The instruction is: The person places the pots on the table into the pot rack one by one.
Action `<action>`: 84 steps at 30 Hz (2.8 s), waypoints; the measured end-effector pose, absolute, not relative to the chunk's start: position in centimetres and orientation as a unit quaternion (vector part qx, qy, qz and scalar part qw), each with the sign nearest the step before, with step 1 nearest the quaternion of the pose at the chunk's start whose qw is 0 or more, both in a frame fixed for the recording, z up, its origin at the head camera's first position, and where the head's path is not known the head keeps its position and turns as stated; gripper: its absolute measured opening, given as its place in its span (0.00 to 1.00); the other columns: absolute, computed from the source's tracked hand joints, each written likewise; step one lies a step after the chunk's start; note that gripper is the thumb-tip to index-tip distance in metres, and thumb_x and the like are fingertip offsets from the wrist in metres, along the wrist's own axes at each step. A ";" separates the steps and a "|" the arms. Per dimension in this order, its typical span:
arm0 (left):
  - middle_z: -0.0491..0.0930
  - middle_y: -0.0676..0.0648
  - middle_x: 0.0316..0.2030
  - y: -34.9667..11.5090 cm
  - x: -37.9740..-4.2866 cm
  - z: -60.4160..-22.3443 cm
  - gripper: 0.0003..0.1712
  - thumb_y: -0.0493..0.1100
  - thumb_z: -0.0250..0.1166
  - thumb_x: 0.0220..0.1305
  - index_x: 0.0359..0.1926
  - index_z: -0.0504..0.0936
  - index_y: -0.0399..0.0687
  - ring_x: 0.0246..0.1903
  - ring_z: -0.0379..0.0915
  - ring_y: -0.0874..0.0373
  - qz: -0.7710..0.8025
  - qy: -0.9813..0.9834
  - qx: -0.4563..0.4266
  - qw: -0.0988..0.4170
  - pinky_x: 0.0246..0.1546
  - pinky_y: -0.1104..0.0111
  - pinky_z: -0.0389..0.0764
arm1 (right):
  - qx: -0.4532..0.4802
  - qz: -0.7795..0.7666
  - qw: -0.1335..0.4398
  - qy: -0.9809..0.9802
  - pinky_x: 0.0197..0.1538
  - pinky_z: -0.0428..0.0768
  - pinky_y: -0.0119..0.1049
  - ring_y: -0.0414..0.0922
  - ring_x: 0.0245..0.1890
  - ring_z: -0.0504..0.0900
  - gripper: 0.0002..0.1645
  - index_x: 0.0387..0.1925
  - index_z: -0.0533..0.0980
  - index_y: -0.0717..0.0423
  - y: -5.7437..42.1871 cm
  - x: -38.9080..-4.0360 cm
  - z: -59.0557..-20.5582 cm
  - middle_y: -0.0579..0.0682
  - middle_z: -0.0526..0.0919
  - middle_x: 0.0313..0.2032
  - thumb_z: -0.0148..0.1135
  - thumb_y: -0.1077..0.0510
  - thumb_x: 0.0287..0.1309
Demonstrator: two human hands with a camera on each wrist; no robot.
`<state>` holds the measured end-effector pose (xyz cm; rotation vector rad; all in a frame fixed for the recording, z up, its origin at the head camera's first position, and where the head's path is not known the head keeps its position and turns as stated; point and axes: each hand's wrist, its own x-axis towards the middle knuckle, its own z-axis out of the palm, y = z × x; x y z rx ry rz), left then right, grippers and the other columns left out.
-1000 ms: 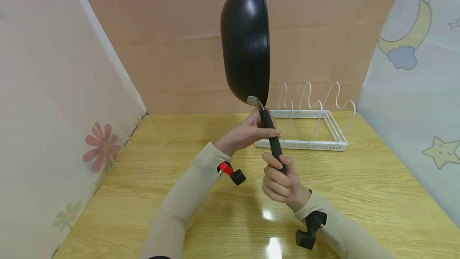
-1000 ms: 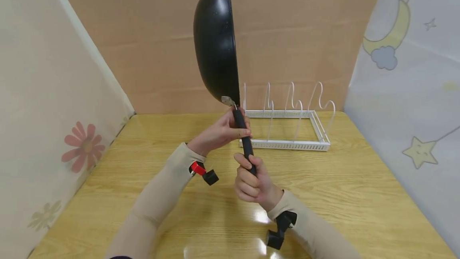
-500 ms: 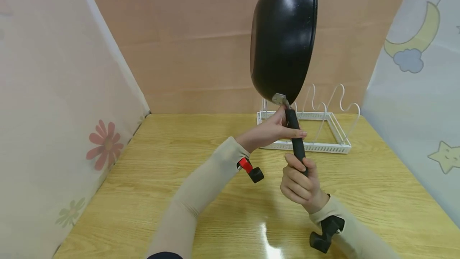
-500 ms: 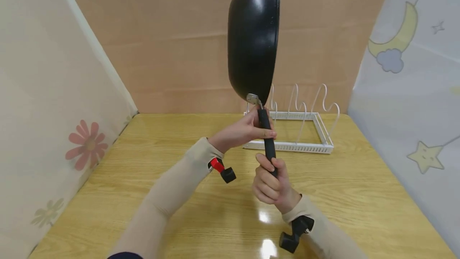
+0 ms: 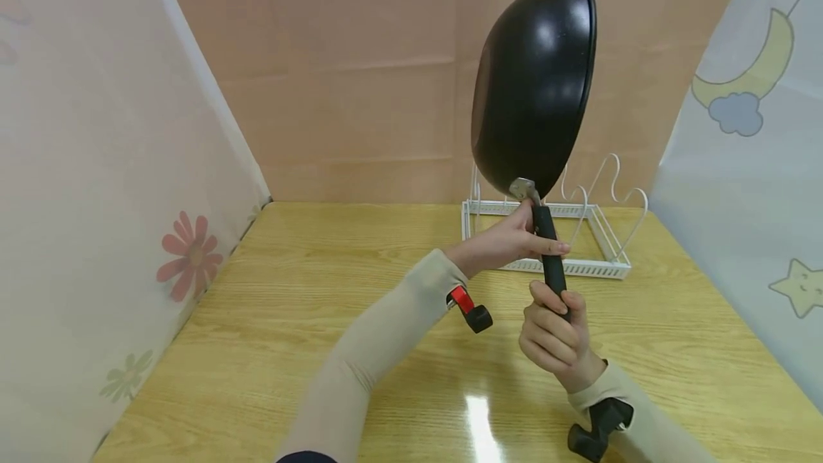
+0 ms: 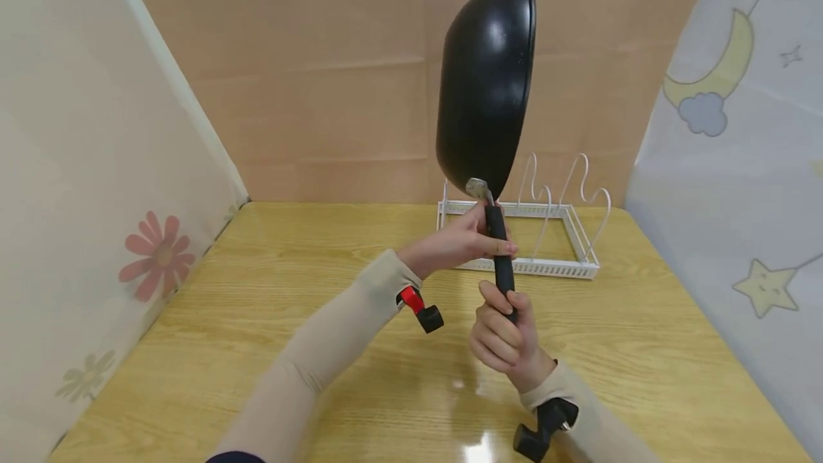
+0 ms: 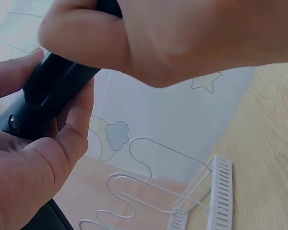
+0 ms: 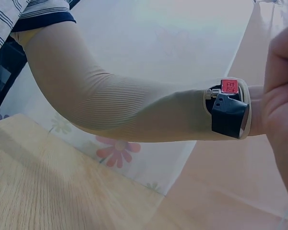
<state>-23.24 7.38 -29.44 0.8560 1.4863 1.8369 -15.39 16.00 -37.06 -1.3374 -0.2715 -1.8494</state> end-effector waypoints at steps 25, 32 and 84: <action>0.77 0.42 0.29 9.7 -23.7 -33.4 0.18 0.20 0.52 0.67 0.41 0.60 0.46 0.29 0.78 0.58 0.736 0.504 0.255 0.374 0.32 0.73 0.80 | -0.469 -0.769 0.411 -0.141 0.10 0.62 0.26 0.34 0.02 0.60 0.18 0.25 0.53 0.46 17.6 -14.3 -39.8 0.39 0.59 0.04 0.38 0.53 0.75; 0.75 0.43 0.27 10.4 -24.0 -35.0 0.14 0.20 0.51 0.68 0.36 0.65 0.43 0.26 0.76 0.59 0.735 0.499 0.252 0.384 0.31 0.71 0.80 | -0.449 -0.778 0.414 -0.145 0.11 0.62 0.25 0.34 0.03 0.60 0.18 0.25 0.52 0.46 18.1 -13.9 -40.5 0.38 0.59 0.04 0.38 0.53 0.75; 0.80 0.46 0.36 9.0 -23.4 -40.2 0.14 0.23 0.54 0.68 0.45 0.71 0.44 0.39 0.81 0.55 0.730 0.511 0.226 0.394 0.49 0.58 0.81 | -0.319 -0.797 0.433 0.276 0.43 0.79 0.40 0.46 0.35 0.79 0.25 0.59 0.66 0.56 25.2 -13.1 -44.3 0.51 0.74 0.30 0.25 0.53 0.74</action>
